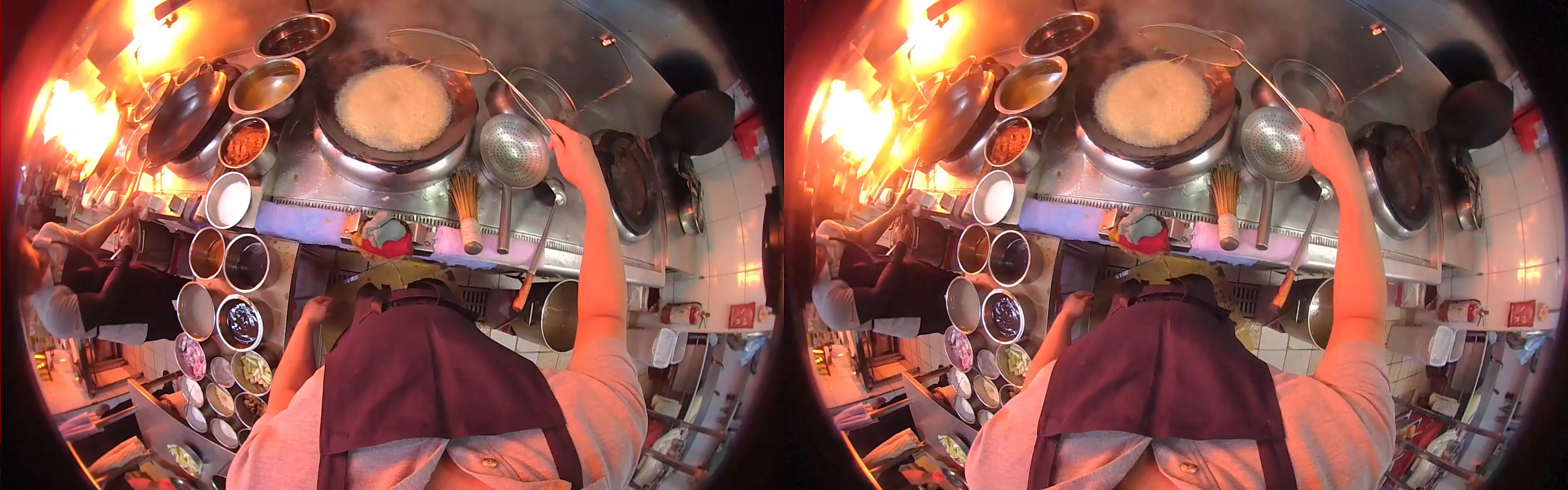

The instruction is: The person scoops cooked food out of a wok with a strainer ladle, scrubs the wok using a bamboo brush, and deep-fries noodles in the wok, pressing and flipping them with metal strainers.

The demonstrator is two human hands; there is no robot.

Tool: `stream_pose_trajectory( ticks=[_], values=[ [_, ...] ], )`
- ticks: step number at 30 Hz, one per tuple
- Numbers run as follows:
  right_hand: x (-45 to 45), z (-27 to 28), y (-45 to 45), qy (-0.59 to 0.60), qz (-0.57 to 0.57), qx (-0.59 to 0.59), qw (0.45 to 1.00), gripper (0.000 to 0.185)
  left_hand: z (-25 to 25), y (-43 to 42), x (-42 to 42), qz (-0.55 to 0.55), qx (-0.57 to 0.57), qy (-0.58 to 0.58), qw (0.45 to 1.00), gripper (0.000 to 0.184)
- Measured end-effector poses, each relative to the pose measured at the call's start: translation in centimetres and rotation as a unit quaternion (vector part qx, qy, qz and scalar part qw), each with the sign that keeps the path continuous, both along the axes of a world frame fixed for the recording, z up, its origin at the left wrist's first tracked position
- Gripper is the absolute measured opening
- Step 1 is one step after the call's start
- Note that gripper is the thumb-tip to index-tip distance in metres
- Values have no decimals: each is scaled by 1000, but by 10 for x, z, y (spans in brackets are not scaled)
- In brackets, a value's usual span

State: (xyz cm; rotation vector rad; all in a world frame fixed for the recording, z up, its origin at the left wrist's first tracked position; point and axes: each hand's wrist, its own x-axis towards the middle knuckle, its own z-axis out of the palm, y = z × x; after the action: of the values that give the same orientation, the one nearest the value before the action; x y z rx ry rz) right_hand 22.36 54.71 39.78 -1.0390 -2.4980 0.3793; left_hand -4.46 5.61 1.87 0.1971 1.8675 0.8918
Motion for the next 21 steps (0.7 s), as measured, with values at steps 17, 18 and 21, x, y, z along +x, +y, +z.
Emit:
stream_pose_trajectory(
  ticks=[17, 18, 21],
  values=[
    [64, -11, -36, -76, -29, 29, 996, 32, -21, -17, -4, -147, -142, 43, 978, 27],
    [67, -12, -41, -80, -29, 31, 996, 32, -26, -18, -5, -176, -142, 67, 972, 28],
    [87, -29, -63, -87, -86, -15, 992, 30, -22, -16, -2, -140, -119, 31, 982, 28]
  ],
)
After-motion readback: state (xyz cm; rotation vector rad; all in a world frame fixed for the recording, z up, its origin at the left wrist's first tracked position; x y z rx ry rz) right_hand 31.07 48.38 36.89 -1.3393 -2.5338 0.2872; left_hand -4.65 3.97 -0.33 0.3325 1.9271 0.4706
